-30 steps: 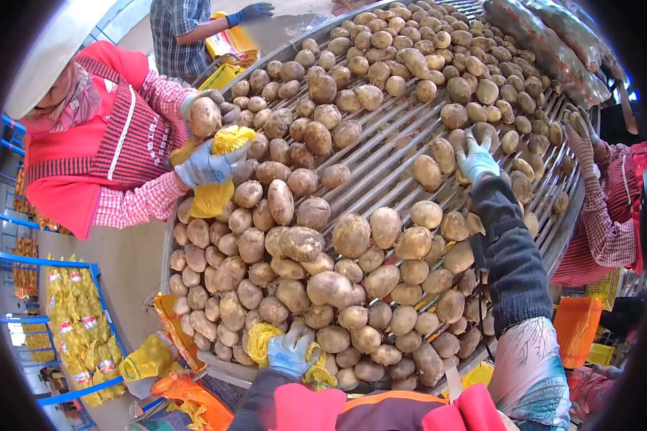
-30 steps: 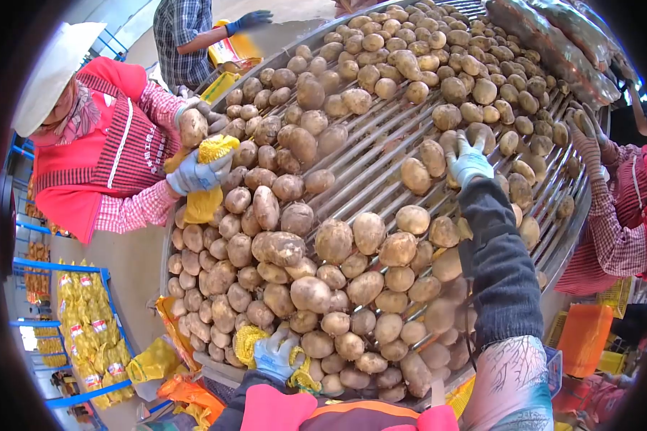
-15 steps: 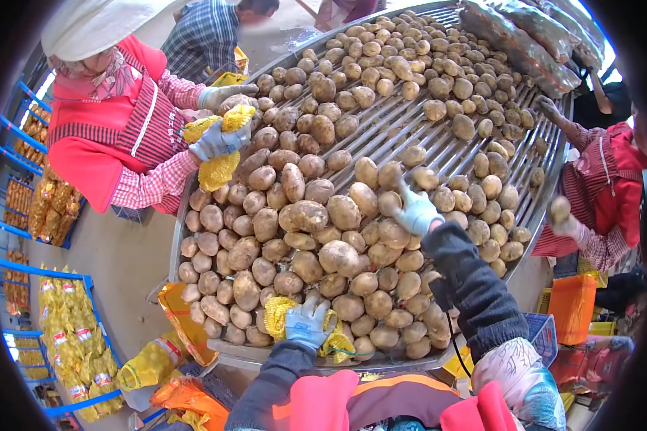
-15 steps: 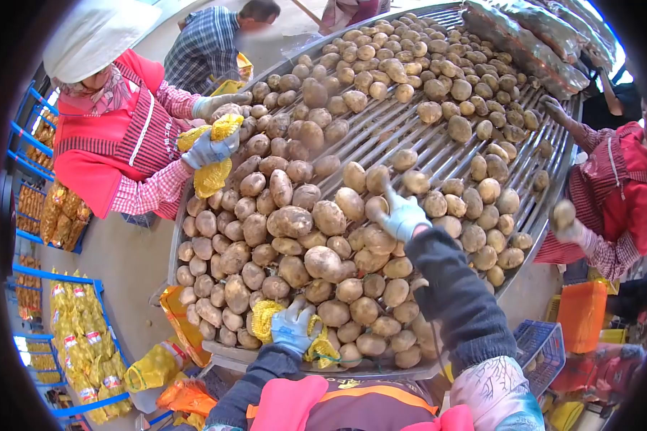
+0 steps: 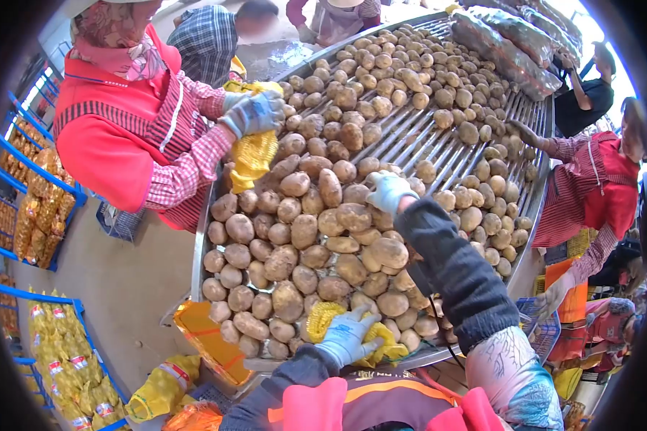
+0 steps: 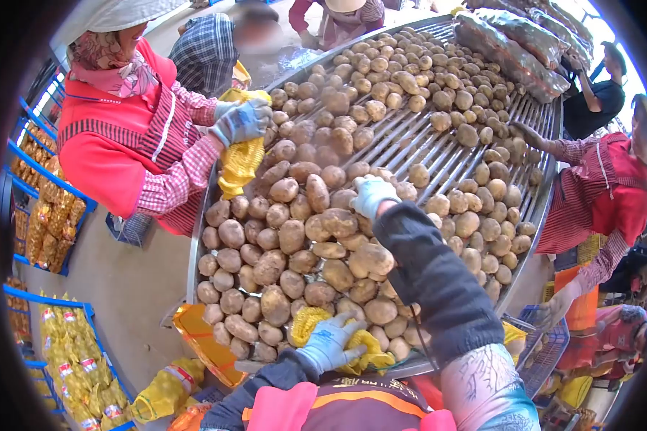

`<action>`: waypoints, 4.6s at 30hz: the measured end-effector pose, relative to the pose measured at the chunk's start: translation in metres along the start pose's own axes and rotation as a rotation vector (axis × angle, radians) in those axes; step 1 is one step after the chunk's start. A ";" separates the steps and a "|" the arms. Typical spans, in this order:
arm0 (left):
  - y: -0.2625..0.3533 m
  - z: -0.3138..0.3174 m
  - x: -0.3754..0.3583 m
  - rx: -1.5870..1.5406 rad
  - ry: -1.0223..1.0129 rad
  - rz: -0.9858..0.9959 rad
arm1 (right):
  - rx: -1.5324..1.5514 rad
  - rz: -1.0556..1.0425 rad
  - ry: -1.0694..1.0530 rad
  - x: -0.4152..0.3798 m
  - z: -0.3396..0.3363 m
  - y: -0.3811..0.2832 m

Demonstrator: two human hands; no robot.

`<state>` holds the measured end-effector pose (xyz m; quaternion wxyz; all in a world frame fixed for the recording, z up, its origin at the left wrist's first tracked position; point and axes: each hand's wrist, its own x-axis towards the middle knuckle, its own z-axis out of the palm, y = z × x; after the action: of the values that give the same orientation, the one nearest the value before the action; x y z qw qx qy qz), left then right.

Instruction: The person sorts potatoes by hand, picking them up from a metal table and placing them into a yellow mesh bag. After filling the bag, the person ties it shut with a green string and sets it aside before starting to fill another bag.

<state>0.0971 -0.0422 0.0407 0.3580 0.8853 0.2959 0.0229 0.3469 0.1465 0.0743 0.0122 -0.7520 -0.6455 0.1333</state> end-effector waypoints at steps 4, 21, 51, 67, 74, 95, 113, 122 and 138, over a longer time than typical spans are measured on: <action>-0.016 -0.001 -0.007 -0.129 -0.077 0.065 | -0.105 0.249 -0.271 0.034 0.004 -0.028; -0.033 -0.002 0.007 -0.058 -0.164 0.258 | 0.510 -0.025 0.309 -0.038 0.016 -0.029; 0.000 0.057 -0.001 0.424 0.325 0.211 | 1.372 0.764 0.923 -0.543 0.066 0.116; 0.001 0.066 -0.002 0.498 0.327 0.091 | 2.021 0.877 1.511 -0.697 0.129 0.268; 0.002 0.060 -0.002 0.453 0.285 0.002 | 1.547 1.046 1.347 -0.571 0.110 0.205; 0.025 -0.024 0.009 -2.022 0.216 -0.201 | 0.973 -0.143 0.382 -0.290 0.060 -0.097; -0.002 -0.023 0.144 -0.452 0.259 0.190 | 0.001 0.354 0.266 -0.320 0.070 0.050; 0.038 -0.022 0.070 -2.040 -0.053 -0.168 | 0.425 -0.075 0.809 -0.301 0.017 0.015; 0.031 0.005 0.022 -2.043 0.022 -0.297 | 0.518 -0.263 0.652 -0.285 0.020 -0.050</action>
<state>0.1325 -0.0511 0.0536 0.9358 0.1133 0.2447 0.2270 0.2563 -0.1261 0.1172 0.4206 -0.6382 -0.6434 0.0435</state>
